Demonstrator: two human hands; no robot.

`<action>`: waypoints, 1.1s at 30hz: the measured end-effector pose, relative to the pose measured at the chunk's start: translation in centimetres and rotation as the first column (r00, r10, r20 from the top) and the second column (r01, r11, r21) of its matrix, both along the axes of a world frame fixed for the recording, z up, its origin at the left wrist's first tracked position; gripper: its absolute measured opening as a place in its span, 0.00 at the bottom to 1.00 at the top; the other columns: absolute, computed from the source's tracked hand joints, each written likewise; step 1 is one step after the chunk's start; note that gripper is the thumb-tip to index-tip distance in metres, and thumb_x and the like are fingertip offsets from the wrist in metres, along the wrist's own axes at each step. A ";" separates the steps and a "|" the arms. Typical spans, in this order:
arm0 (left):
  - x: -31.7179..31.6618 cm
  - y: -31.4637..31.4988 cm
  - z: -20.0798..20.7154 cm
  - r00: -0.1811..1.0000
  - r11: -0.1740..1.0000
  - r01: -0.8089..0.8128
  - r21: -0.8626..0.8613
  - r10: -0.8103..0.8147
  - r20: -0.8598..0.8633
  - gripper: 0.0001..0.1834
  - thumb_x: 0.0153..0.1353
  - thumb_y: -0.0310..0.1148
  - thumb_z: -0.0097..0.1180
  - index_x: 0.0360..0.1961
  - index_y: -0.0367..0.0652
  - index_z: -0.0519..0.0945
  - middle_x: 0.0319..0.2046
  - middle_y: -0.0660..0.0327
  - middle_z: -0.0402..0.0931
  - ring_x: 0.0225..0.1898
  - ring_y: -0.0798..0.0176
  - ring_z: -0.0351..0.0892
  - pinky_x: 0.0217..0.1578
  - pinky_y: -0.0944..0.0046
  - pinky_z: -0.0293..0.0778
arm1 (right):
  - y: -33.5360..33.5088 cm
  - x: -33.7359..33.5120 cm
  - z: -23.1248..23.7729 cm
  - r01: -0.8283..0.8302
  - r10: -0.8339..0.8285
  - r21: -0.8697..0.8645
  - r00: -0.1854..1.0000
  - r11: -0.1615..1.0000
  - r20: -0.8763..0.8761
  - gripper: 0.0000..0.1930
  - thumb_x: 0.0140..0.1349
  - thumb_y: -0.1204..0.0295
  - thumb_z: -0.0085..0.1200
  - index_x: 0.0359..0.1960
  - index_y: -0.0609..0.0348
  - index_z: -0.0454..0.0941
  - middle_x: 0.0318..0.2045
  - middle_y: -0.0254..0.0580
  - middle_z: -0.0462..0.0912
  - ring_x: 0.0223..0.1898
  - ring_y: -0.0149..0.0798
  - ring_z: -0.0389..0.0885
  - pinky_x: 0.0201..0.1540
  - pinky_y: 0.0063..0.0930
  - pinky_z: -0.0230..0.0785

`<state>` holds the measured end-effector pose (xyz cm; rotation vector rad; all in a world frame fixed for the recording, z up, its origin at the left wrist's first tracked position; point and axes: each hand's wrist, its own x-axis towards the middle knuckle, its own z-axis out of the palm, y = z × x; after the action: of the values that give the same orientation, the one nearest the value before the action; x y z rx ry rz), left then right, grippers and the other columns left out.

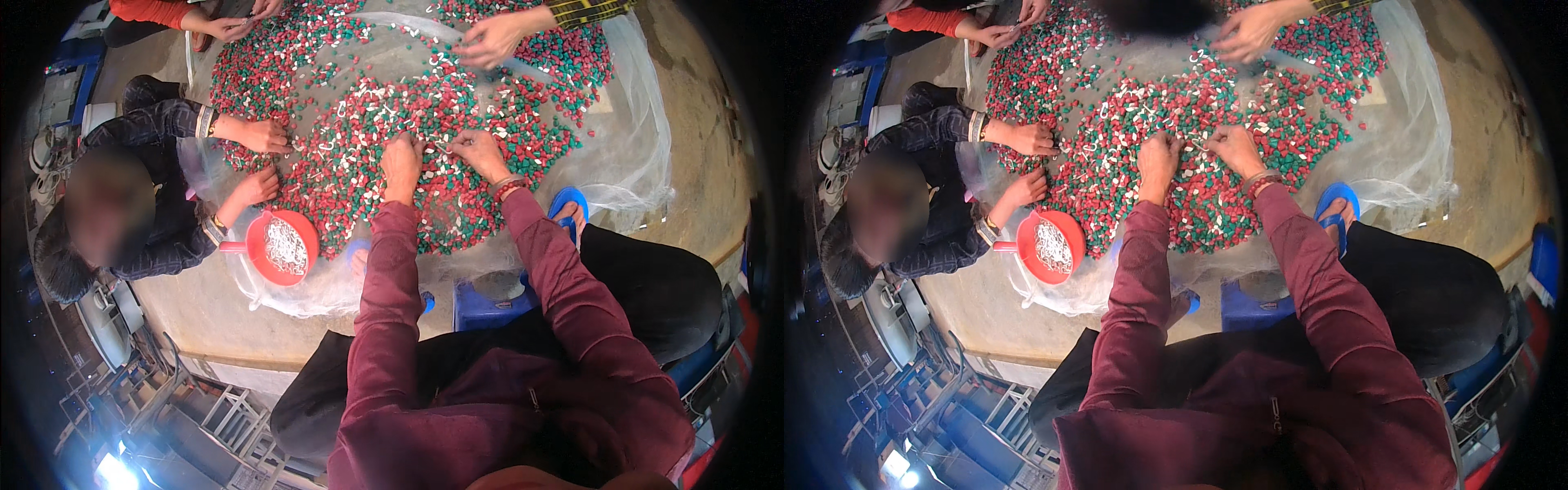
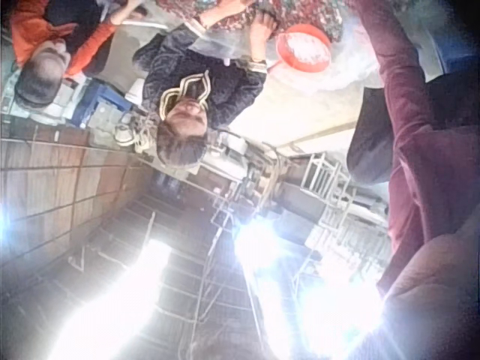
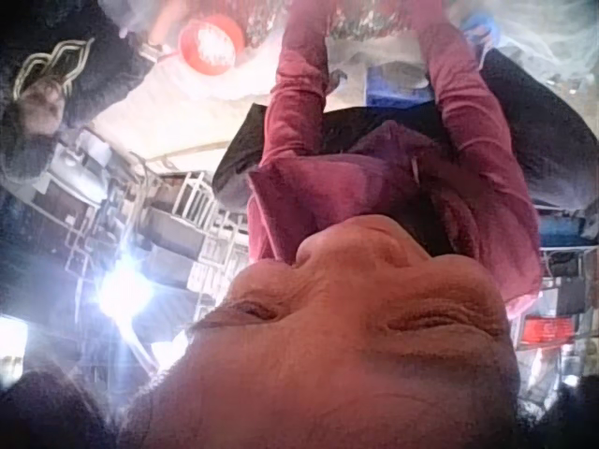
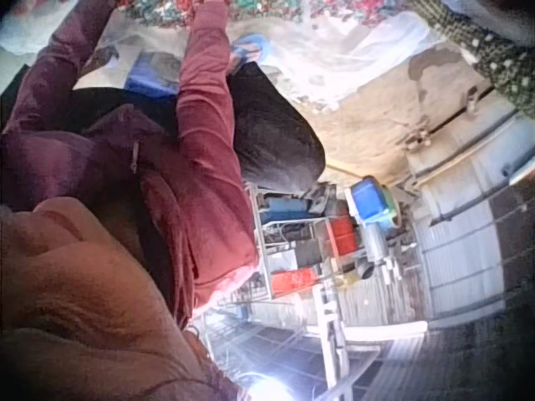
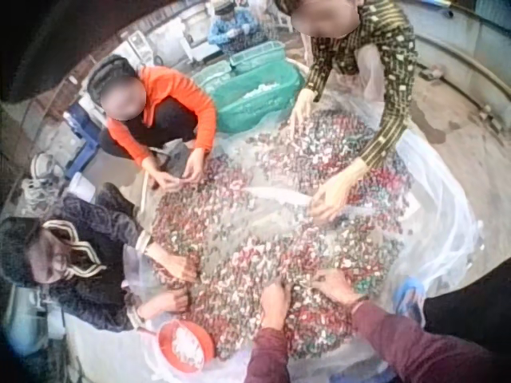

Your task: The person sits on a low stool and sorts small red, green, and white plastic bottle caps by hand from a large pile on a sheet. They pick up caps and place them into a red bowl, while other workers nearby perform the same task.

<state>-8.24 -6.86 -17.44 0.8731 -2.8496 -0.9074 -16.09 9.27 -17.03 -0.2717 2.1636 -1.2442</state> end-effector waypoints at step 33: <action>12.9 -5.1 9.8 0.329 -0.115 0.687 0.717 0.929 -0.167 0.18 0.60 0.36 0.48 0.48 0.37 0.73 0.42 0.54 0.77 0.41 0.57 0.77 0.37 0.59 0.76 | -4.9 3.3 17.3 -0.608 0.345 -0.148 0.615 0.780 -0.709 0.19 0.60 0.71 0.51 0.55 0.53 0.73 0.57 0.46 0.70 0.58 0.48 0.69 0.59 0.38 0.62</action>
<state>4.68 -11.97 -7.59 0.2619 -0.1807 -2.3915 -12.81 4.40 0.22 -1.5810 2.0959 -1.3330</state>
